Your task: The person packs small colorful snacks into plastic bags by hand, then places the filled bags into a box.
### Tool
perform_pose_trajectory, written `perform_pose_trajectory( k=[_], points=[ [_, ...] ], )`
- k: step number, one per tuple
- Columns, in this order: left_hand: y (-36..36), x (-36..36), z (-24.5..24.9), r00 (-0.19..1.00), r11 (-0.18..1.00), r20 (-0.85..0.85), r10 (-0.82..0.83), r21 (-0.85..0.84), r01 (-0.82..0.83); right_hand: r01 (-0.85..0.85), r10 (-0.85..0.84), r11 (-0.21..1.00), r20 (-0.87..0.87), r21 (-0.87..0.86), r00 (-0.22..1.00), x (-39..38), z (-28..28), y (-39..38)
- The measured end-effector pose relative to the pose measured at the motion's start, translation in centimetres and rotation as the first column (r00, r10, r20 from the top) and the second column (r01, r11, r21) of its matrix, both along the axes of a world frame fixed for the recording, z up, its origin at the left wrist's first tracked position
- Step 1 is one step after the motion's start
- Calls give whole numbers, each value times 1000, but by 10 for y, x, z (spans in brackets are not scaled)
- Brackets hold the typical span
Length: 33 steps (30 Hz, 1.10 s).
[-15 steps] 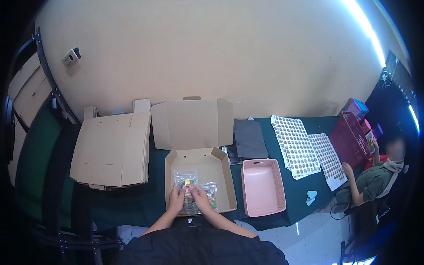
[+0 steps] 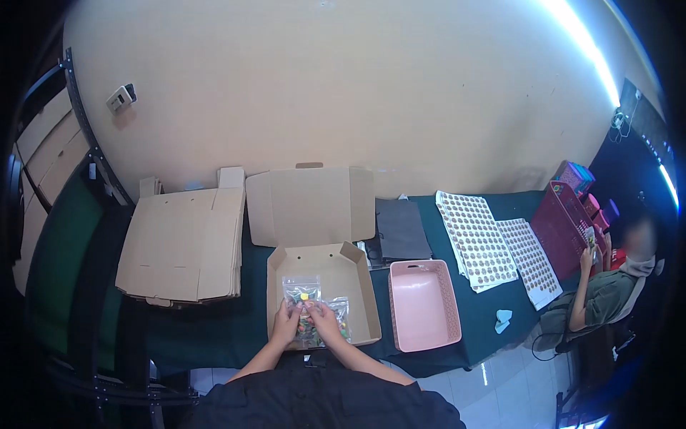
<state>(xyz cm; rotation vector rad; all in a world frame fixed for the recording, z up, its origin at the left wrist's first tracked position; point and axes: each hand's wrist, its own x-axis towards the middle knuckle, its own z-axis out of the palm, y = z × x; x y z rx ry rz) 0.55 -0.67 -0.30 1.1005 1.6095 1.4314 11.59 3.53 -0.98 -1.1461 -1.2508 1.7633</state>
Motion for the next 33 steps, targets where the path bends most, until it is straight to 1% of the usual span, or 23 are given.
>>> perform_pose_trajectory(
  k=[2, 4, 5, 6, 8, 9, 11, 12, 14, 15, 16, 18, 19, 21, 22, 24, 25, 27, 28, 30, 31, 32, 33],
  points=[
    [1, 0, -2, 1000, 1000, 15, 8, -15, -8, -9, 9, 1000, -33, 1, 999, 2, -7, 2],
    [2, -3, -7, 986, 994, 146, 79, -86, -67, -11, -15, 992, -207, -122, 978, 4, -3, 5],
    [2, -3, -9, 967, 998, 252, 29, -68, -12, -10, -16, 992, -208, -124, 978, 4, -3, 5],
    [3, -1, -8, 968, 998, 251, 28, -68, -11, -12, 1, 997, -149, -77, 989, 4, -3, 5],
    [2, 5, -6, 999, 1000, 40, 31, -5, -31, -26, 27, 1000, -25, 13, 999, 6, -4, 4],
    [1, 4, -9, 999, 999, 41, 32, -9, -31, -27, 27, 1000, -24, 9, 999, 6, -3, 3],
    [3, -1, -15, 956, 996, 290, 40, -89, -14, -12, -14, 992, -212, -122, 977, 7, 0, 5],
    [4, -1, -14, 957, 996, 288, 38, -84, -15, -13, -13, 993, -213, -117, 977, 7, 1, 6],
    [3, 1, -11, 986, 998, 165, 19, -60, -10, -10, 4, 999, -139, -39, 990, 7, 2, 4],
    [3, 4, -5, 998, 1000, 66, 6, 11, -7, -11, 10, 1000, -100, -4, 995, 7, 3, 3],
    [3, 4, -2, 998, 1000, 67, 6, 10, -6, -10, 10, 1000, -99, -5, 995, 7, 3, 4],
    [2, 3, 2, 982, 996, 185, 40, -82, -25, 7, -19, 997, -153, -80, 988, 6, 3, 4],
    [1, 1, -2, 982, 996, 186, 41, -85, -26, 7, -19, 996, -152, -84, 988, 6, 3, 4],
    [3, -1, -8, 966, 997, 253, 62, -52, -51, -24, 17, 999, -130, -49, 991, 6, 4, 5],
    [3, 1, -8, 965, 997, 255, 63, -57, -50, -22, 15, 998, -127, -54, 992, 6, 4, 4],
    [3, 4, -8, 996, 999, 75, 44, 12, -45, -26, 23, 999, -72, -46, 997, 6, 1, 3],
    [4, 4, -7, 996, 999, 78, 42, 7, -43, -24, 21, 998, -69, -51, 997, 6, -2, 5],
    [2, 2, -7, 988, 997, 130, 81, -20, -79, -31, 6, 990, -176, -139, 984, 7, -5, 7],
    [1, 0, -8, 988, 997, 132, 80, -29, -77, -29, 3, 989, -173, -148, 985, 8, -3, 5],
    [0, -3, -9, 952, 998, 305, 22, -69, -1, -34, 20, 994, -137, -104, 990, 7, 3, 3],
    [3, -1, -9, 951, 1000, 309, -2, -29, 11, -34, 19, 994, -136, -106, 991, 7, 3, 3],
    [3, 1, -10, 951, 999, 310, -2, -30, 12, -18, 6, 995, -125, -95, 992, 7, 2, 3],
    [4, 2, -12, 983, 999, 180, -42, -14, 45, -2, -7, 997, -116, -80, 993, 7, 2, 4]
  ],
)
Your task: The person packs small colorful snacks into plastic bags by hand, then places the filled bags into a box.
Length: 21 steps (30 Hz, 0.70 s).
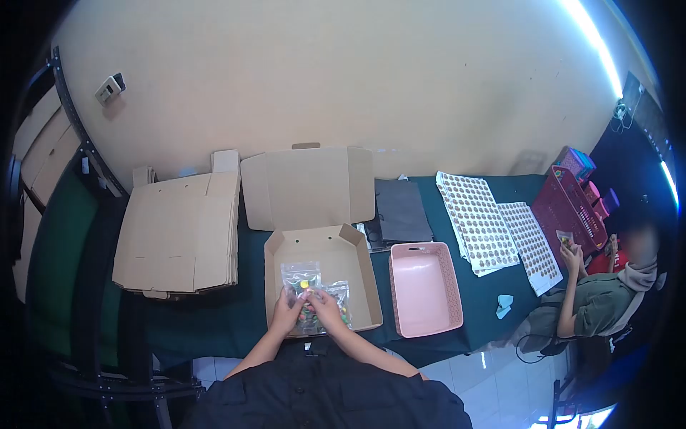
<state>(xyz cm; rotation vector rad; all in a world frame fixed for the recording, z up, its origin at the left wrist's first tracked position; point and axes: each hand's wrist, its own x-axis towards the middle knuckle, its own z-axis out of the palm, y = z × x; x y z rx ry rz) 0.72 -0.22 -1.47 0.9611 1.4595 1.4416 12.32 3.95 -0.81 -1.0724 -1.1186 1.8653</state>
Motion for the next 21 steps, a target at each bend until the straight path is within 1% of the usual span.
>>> perform_pose_trajectory(
  k=[1, 2, 3, 4, 5, 6, 7, 8, 9, 10, 11, 12, 13, 14, 15, 16, 17, 18, 19, 20, 21],
  points=[
    [0, 0, -2, 991, 999, -133, -34, 17, 36, 14, -14, 1000, 10, 14, 1000, 0, -1, 1],
    [1, -2, -5, 996, 994, 3, -91, -54, 91, 12, -13, 1000, 11, 15, 1000, 3, -3, 2],
    [0, -2, -5, 996, 995, 3, -90, -52, 90, 22, -25, 995, -27, -95, 999, 6, -5, 5],
    [-1, -2, -5, 988, 989, -60, -140, -51, 137, 28, -41, 979, -62, -203, 997, 7, -7, 7],
    [-2, -2, -5, 974, 981, -123, -191, -53, 185, 28, -41, 979, -61, -200, 997, 7, -9, 7],
    [-3, -1, 11, 970, 983, -167, -175, -88, 163, 25, -36, 984, -60, -174, 998, 6, -4, 7],
    [-4, -2, 9, 970, 983, -169, -176, -87, 163, 23, -32, 989, -61, -148, 998, 4, 2, 6],
    [-5, -3, 3, 965, 987, -217, -147, -95, 129, 39, -38, 997, 13, -66, 999, 1, 8, 2],
    [-5, -4, -5, 956, 990, -266, -122, -98, 99, 46, -46, 997, 9, -62, 999, -1, 14, -1],
    [-2, -7, -13, 975, 988, -166, -146, -83, 133, 44, -44, 999, 0, -25, 999, -1, 19, -2],
    [1, -8, -21, 973, 987, -171, -153, -72, 143, 44, -43, 999, -7, 13, 999, -1, 20, -2],
    [0, -7, -17, 955, 985, -244, -170, -70, 158, 78, -79, 997, -29, -9, 996, -3, -1, 4],
    [-2, -6, -9, 931, 983, -316, -183, -70, 169, 84, -84, 996, -30, -3, 996, -1, -4, 3],
    [-3, -4, 0, 928, 983, -327, -181, -75, 166, 67, -72, 995, -72, -77, 995, 2, -6, 7],
    [0, -5, -5, 926, 983, -330, -183, -67, 171, 46, -64, 988, -116, -150, 991, 3, -6, 11],
    [4, -7, -14, 983, 986, -99, -155, -80, 148, 85, -89, 991, -42, -106, 995, -1, 9, 7],
    [5, -8, -24, 983, 986, 139, -117, -103, 132, 91, -96, 991, -43, -98, 994, -3, 13, 7],
    [4, -11, -28, 982, 977, 129, -141, -139, 159, 54, -55, 997, -21, -46, 998, -3, 13, 4],
    [5, -8, -14, 980, 976, 130, -149, -138, 167, 16, -16, 1000, 3, 5, 1000, -2, 10, 2],
    [1, -6, 0, 978, 980, -106, -178, -108, 167, 10, -11, 1000, 37, 6, 999, 0, -7, 6],
    [-5, -5, 9, 923, 981, -335, -191, -82, 174, 16, -16, 1000, 39, -5, 999, 0, -10, 7]
  ],
)
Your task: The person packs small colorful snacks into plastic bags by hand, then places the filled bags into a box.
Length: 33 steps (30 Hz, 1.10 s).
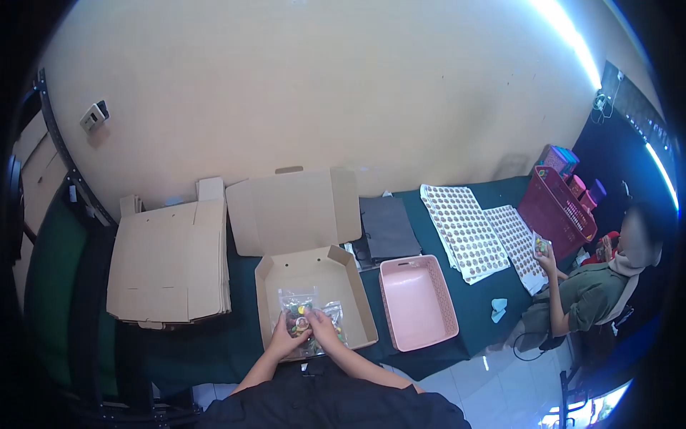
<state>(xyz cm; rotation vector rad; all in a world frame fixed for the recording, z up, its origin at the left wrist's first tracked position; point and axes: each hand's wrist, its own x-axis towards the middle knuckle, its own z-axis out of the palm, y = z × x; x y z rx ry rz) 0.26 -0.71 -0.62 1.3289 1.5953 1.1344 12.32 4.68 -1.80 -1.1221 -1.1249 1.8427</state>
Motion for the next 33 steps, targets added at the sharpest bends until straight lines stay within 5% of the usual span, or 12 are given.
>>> perform_pose_trajectory(
  k=[2, 5, 6, 10, 16, 17, 19, 21, 23, 28, 30, 33],
  points=[
    [4, 0, -34, 999, 1000, -40, 11, 28, -9, 133, -144, 986, -101, -104, 984, -1, -5, 3],
    [6, -5, -30, 912, 994, 401, 88, -92, -55, -20, 17, 999, -48, -49, 999, 2, 10, -2],
    [5, -4, -30, 911, 993, 401, 96, -98, -62, -108, 108, 993, 7, 55, 994, 2, 10, -4],
    [2, -7, -25, 988, 1000, 152, 0, -9, 1, -89, 90, 996, -29, 28, 996, -2, 7, -6],
    [2, -7, -12, 928, 998, 372, 21, -56, -1, -89, 90, 995, -10, 47, 996, -1, 11, -4],
    [0, -7, -13, 982, 1000, 185, -25, -5, 26, -21, 21, 1000, -51, -8, 998, -2, 6, -5],
    [-1, -3, -7, 995, 995, 91, -41, 97, 32, 123, -140, 984, -138, -128, 980, -5, 11, -5],
    [0, -2, -8, 999, 981, -4, -45, 190, 45, 54, -69, 993, -138, -105, 988, 0, 14, -4],
    [4, -3, -13, 925, 998, 375, 66, -39, -55, -9, 4, 999, -129, -41, 992, 1, 19, -8],
    [5, -5, -27, 918, 988, 370, 142, 5, -155, -29, 22, 997, -101, -67, 995, 0, 5, -8],
    [6, -11, -31, 847, 988, 510, 153, -75, -133, 53, -101, 977, -229, -205, 968, -1, 4, -8],
    [10, -2, -23, 889, 992, 440, 124, -19, -128, -31, 27, 998, -63, -53, 998, 2, 5, -5]
  ],
)
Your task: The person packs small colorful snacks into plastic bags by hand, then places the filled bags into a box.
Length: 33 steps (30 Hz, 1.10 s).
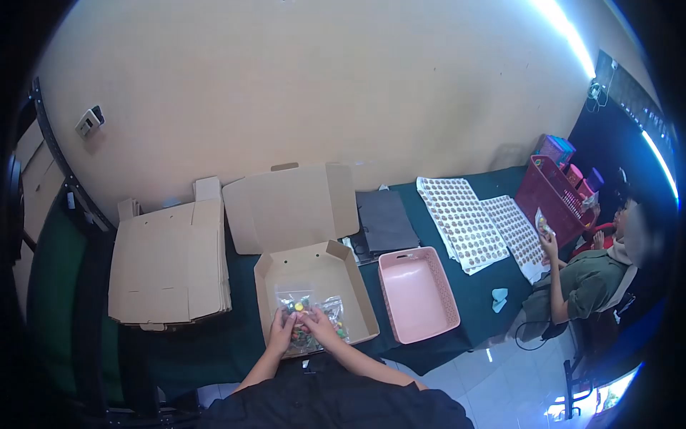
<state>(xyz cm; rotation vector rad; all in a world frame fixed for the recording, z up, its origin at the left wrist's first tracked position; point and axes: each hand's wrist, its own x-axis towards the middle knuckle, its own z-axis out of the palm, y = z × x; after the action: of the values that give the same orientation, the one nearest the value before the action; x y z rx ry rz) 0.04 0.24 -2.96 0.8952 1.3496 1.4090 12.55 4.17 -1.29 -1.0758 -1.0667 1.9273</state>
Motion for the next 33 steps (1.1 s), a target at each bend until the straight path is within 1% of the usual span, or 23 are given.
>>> perform_pose_trajectory(
  k=[1, 3, 5, 6, 8, 9, 10, 11, 13, 15, 17, 19, 20, 21, 22, 23, 24, 26, 27, 29, 31, 32, 33],
  points=[
    [-5, -1, 1, 994, 1000, -112, -1, 28, 4, -31, 30, 999, 20, 36, 999, -2, 1, -6],
    [-7, -4, -4, 1000, 998, -29, 7, -60, -9, -43, 44, 998, 25, -50, 999, -7, 6, -5],
    [-6, -7, -7, 994, 995, 101, 44, -94, -35, 66, -75, 993, -84, -102, 994, -7, 7, -6],
    [-6, -5, -2, 993, 995, 105, 46, -96, -36, -14, 14, 1000, -12, 26, 1000, -6, 5, -5],
    [-7, -4, 10, 1000, 1000, -5, -22, -17, 22, -17, 17, 999, -12, 30, 1000, -5, 0, 0],
    [-9, -3, 6, 1000, 999, 1, -13, -29, 13, -18, 18, 1000, -17, 26, 1000, -5, -2, -2],
    [-10, -1, -1, 998, 999, -42, -52, 5, 52, 57, -57, 998, 6, -11, 998, -5, -5, -1],
    [-10, -1, -6, 992, 995, -91, -88, 37, 92, 47, -47, 999, 7, -25, 999, -5, -7, -1],
    [-10, 0, 1, 991, 995, -95, -93, -38, 90, 154, -176, 979, -170, -136, 969, -6, -6, 3],
    [-16, 2, 15, 934, 978, -290, -206, -42, 203, 170, -202, 973, -213, -158, 956, -3, -3, 4],
    [-16, 3, 10, 927, 972, -295, -231, -39, 230, 271, -265, 960, -89, 74, 960, 3, -1, 14],
    [-12, 2, 30, 956, 963, -149, -252, 60, 263, 281, -270, 948, -93, 147, 959, 7, 8, 21],
    [-9, 0, 33, 976, 978, -112, -185, 79, 195, 183, -175, 970, -63, 163, 983, 10, 4, 24],
    [-2, -4, 31, 976, 977, -121, -179, 98, 192, 82, -78, 981, -27, 174, 997, 11, 6, 27],
    [1, -9, 28, 993, 987, -12, -117, 107, 118, -31, 16, 975, 70, 218, 997, 11, 6, 27],
    [2, -16, 25, 994, 994, 97, -51, 103, 41, -40, 26, 975, 65, 220, 998, 10, 6, 27],
    [0, -26, 48, 995, 968, -63, -75, -243, 57, -147, 128, 969, 103, 201, 986, 8, 13, 26],
    [1, -41, 46, 993, 984, -104, -60, -171, 41, -341, 304, 911, 180, 233, 935, 8, 26, 29],
    [2, -45, 43, 990, 994, -130, -54, -102, 41, -343, 305, 905, 179, 252, 935, 10, 19, 32],
    [3, -51, 35, 997, 997, -15, -75, 8, 76, -452, 414, 878, 224, 159, 882, 13, 5, 43],
    [2, -54, 39, 996, 996, -24, -87, -15, 86, -426, 362, 890, 319, 162, 876, 10, 48, 41],
    [3, -53, 36, 994, 994, -31, -107, 1, 107, -361, 282, 868, 259, 340, 924, 7, 31, 46],
    [4, -51, 32, 999, 996, -51, 19, 92, -14, -337, 256, 873, 258, 352, 932, 4, 34, 53]
  ],
)
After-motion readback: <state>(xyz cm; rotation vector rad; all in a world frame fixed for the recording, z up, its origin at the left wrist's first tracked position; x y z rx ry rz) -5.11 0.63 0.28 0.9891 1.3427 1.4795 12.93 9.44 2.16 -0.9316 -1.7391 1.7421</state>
